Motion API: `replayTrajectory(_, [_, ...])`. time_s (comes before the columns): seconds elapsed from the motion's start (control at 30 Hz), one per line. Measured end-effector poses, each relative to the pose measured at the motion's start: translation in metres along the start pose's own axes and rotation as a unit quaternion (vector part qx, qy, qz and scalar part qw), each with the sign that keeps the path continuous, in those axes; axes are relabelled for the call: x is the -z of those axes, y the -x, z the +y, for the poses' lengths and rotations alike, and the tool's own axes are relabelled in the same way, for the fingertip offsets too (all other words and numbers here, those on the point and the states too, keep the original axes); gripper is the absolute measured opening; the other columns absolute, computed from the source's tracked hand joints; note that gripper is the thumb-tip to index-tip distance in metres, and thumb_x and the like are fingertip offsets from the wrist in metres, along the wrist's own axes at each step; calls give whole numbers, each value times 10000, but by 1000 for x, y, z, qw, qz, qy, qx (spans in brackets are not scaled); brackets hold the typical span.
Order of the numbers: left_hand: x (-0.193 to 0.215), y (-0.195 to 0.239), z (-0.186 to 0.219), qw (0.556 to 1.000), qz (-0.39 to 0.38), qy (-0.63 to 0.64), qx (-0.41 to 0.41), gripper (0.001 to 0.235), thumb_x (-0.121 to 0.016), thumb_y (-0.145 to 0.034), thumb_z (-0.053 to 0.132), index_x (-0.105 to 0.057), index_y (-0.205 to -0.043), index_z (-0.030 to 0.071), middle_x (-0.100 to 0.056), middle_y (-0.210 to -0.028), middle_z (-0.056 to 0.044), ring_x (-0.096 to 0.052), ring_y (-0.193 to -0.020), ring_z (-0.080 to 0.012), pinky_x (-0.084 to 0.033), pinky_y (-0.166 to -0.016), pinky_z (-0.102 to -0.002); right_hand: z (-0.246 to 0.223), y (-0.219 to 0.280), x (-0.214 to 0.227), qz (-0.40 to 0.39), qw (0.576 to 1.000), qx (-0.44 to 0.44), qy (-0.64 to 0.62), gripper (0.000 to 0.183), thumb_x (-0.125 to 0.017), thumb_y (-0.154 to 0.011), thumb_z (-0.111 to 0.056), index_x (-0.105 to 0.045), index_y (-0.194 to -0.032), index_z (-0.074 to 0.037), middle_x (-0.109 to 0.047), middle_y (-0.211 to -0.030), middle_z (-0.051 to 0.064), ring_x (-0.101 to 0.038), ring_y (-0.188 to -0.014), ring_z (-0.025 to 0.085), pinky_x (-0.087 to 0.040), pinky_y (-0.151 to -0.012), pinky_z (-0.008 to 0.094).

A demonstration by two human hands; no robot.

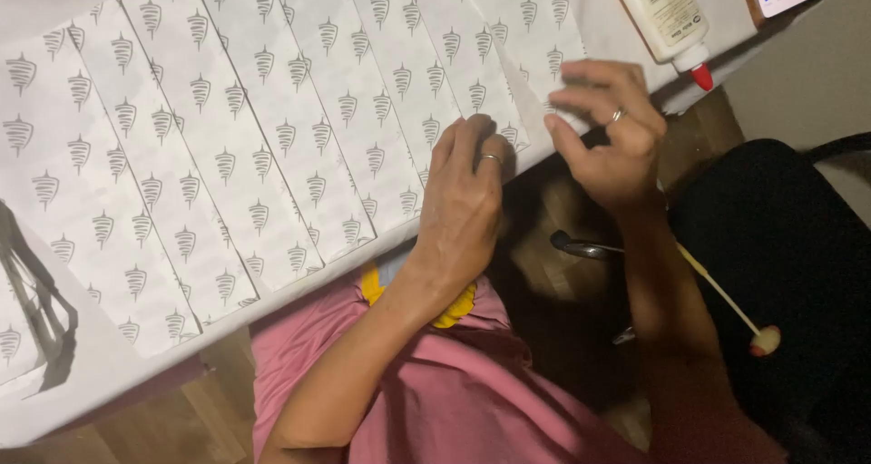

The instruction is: Folding the edges of patterned paper sheets and applying glue to prepare them for assembly or packaging.

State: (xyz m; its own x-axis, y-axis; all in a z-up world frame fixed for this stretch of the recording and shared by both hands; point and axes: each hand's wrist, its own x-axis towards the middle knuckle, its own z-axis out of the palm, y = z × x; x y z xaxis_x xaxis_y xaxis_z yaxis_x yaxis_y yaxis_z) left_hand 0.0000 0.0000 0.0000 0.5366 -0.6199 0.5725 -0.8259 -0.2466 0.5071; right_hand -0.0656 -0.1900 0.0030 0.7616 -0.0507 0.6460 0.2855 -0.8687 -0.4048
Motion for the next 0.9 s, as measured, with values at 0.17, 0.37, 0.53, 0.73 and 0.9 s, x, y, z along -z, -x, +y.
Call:
replayTrajectory(0.17, [-12, 1, -4, 999, -26, -38, -11, 96, -640, -906, -130, -633, -998, -100, -578, -992, -217, -608, -1133, -363, -471, -1049, -485, -13, -1, -2, -62, 993, -1, -99, 114, -804, -944, -14, -768, -1026, 55, -729, -1141, 238, -714, -1065, 415, -554, -927, 452])
replayTrajectory(0.37, [-7, -6, -2, 995, -65, -68, -21, 113, -681, -894, -96, -661, -1004, -85, -577, -985, -188, -631, -1123, -325, -500, -1020, -443, -15, -10, 6, -91, 989, -5, -120, 136, -776, -951, 16, -755, -1063, 91, -728, -1137, 267, -719, -1075, 425, -559, -939, 475])
replayTrajectory(0.53, [3, -8, -3, 992, -96, -72, -24, 179, -691, -872, -109, -659, -1048, -90, -572, -1037, -193, -619, -1160, -323, -500, -1022, -422, -17, -11, 7, -104, 988, -14, -111, 142, -757, -972, 6, -756, -1091, 84, -725, -1152, 256, -720, -1073, 414, -566, -928, 469])
replayTrajectory(0.73, [11, -11, 0, 991, -120, -51, -6, 211, -712, -836, -130, -676, -1041, -96, -570, -1071, -219, -624, -1145, -339, -503, -1014, -434, -29, -17, 12, -111, 988, -62, -92, 176, -669, -1036, 5, -732, -1182, 80, -713, -1183, 225, -712, -1091, 398, -571, -919, 478])
replayTrajectory(0.9, [17, -12, 4, 991, -126, -35, 17, 264, -710, -821, -170, -664, -1076, -120, -552, -1122, -240, -651, -1110, -349, -512, -1008, -429, -48, -19, 13, -106, 965, -217, -106, 180, -586, -1027, 123, -697, -1165, 89, -681, -1157, 213, -714, -1076, 349, -600, -883, 433])
